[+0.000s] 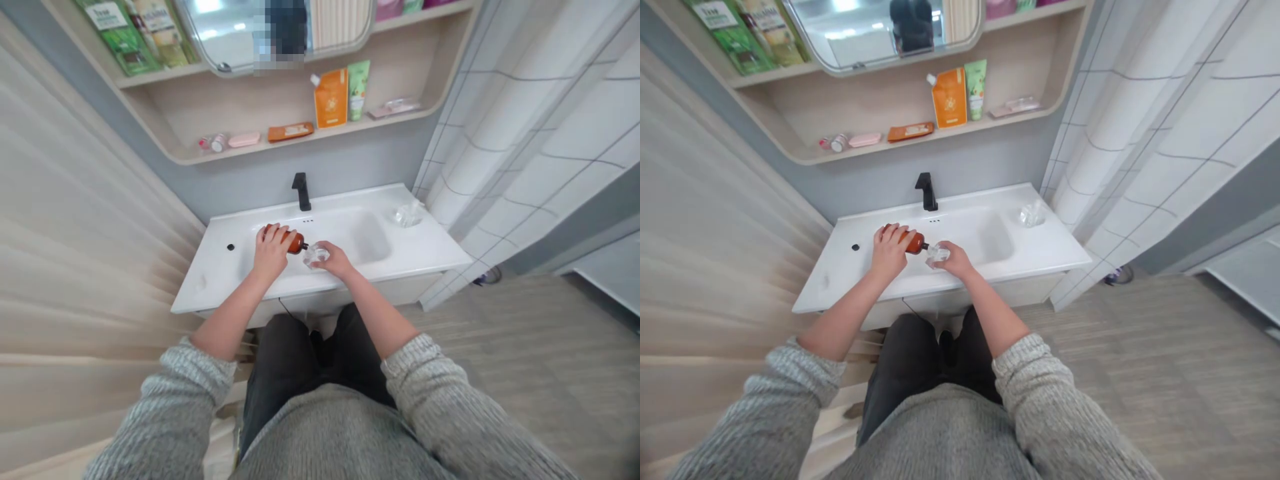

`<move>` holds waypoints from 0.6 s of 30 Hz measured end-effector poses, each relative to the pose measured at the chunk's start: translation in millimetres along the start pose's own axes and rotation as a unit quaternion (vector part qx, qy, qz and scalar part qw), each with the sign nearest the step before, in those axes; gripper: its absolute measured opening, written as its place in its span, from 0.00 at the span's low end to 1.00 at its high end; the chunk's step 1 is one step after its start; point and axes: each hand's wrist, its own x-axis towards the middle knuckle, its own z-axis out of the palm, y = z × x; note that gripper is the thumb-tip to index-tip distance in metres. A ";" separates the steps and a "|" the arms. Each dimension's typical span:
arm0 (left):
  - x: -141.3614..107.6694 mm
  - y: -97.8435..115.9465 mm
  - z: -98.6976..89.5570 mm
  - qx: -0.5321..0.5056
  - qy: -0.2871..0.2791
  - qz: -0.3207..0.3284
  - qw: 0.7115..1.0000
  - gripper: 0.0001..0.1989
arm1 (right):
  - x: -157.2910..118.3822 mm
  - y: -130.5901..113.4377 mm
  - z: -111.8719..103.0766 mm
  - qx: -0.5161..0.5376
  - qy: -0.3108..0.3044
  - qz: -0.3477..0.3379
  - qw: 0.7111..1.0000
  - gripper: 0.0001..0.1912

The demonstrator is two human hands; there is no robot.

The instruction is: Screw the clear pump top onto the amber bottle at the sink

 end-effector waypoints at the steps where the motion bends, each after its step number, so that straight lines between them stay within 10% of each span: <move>1: 0.5 0.3 -0.8 0.002 0.000 0.002 1.000 0.36 | 0.0 -0.3 -0.4 0.002 -0.002 0.000 1.000 0.34; 18: 13.2 -3.4 -12.6 -0.007 -0.010 0.059 0.998 0.33 | 0.5 1.5 0.8 0.016 0.001 -0.002 1.000 0.35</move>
